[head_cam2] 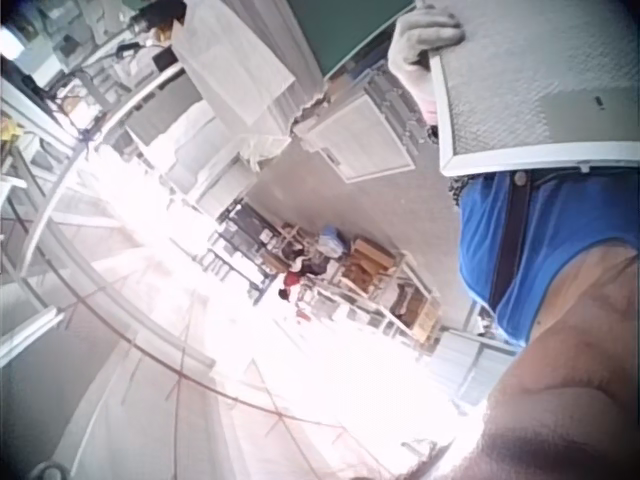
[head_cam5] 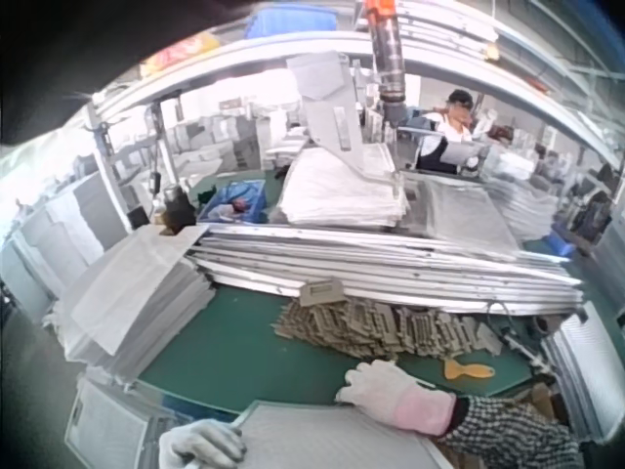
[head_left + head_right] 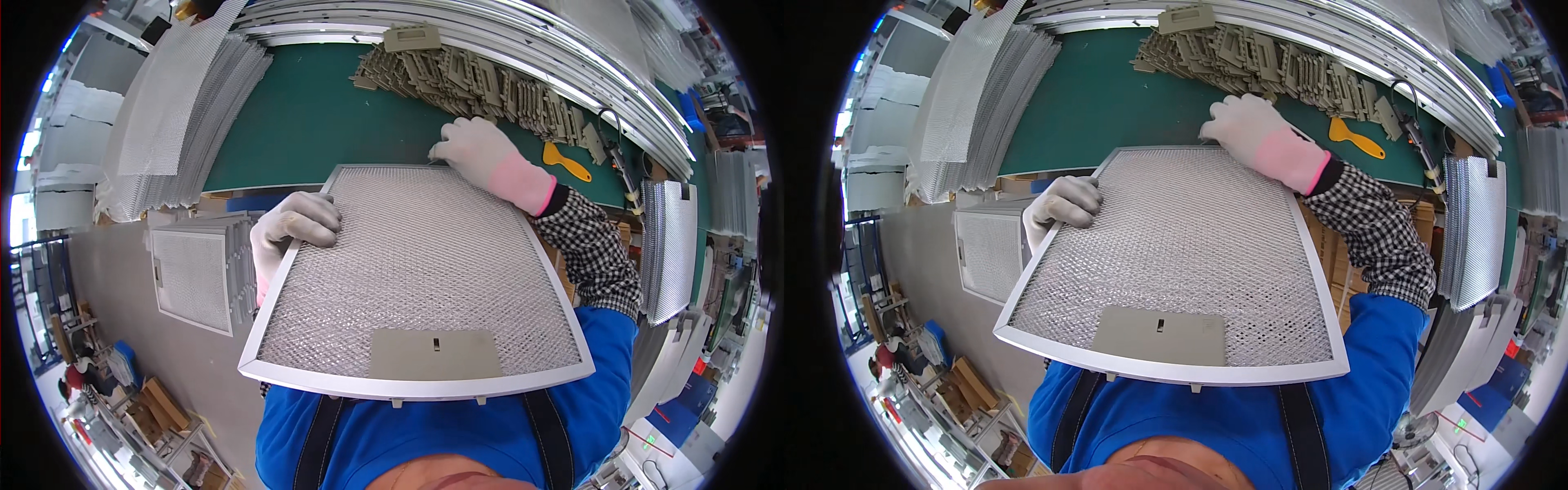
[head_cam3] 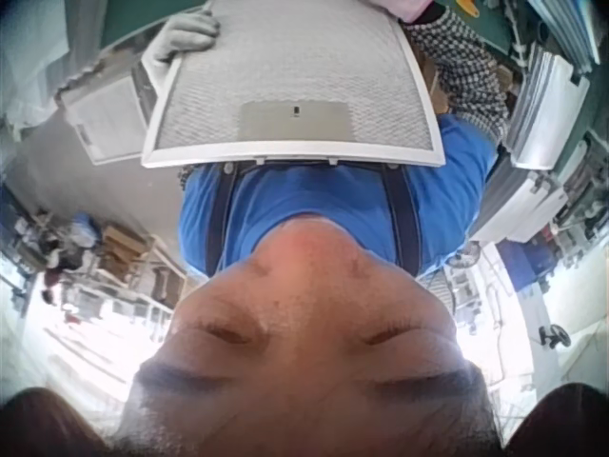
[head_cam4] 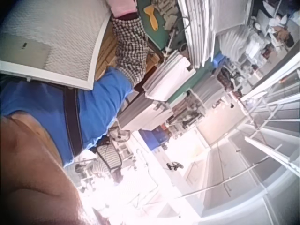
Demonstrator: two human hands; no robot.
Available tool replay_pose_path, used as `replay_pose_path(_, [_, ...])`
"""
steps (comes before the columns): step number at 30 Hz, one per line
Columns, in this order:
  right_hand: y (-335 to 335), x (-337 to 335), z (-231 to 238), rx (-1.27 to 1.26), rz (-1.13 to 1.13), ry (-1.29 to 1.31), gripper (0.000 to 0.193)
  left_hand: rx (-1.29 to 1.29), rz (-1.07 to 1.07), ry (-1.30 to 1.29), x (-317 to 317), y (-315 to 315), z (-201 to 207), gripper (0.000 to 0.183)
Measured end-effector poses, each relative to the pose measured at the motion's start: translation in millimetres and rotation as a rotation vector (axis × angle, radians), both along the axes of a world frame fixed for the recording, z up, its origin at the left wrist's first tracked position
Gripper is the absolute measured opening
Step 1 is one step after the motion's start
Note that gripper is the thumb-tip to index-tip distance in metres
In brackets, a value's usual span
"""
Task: The person assembles air filters by placing a mesh screen into a white frame and securing it with a hammer and small metal clips. They repeatedly pick up frames and screens, align them, and hammer the clips into place before stacking the finished units.
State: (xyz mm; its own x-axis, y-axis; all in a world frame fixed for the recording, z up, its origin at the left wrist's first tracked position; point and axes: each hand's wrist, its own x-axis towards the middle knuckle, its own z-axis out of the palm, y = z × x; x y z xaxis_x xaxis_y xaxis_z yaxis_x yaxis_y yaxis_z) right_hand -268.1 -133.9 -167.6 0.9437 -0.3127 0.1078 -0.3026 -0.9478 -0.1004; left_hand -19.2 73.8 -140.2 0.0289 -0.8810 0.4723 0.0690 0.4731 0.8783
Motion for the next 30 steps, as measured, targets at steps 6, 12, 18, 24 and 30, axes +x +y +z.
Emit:
replay_pose_path(6, [-1.2, 4.3, 4.6, 0.013, -0.013, 0.173, 0.021, 0.031, 0.064, 0.024, -1.2, 5.0, -5.9, 0.017])
replay_pose_path(12, [5.9, 5.4, 13.8, 0.123, -0.078, 0.285, 0.021, 0.010, 0.057, 0.035, -2.1, 3.5, -5.3, 0.018])
replay_pose_path(18, [-1.6, -8.9, -14.0, 0.462, -0.163, 0.083, 0.018, 0.012, 0.076, 0.024, -4.4, 5.0, -3.5, 0.021])
replay_pose_path(24, [-0.8, -5.4, -17.2, 0.553, -0.149, 0.007, 0.018, 0.022, 0.076, 0.043, -3.6, 6.8, -3.0, 0.021])
replay_pose_path(30, [-7.9, 7.0, 7.0, 0.070, -0.071, 0.112, 0.017, 0.034, 0.081, 0.034, -1.8, 8.4, -3.0, 0.019])
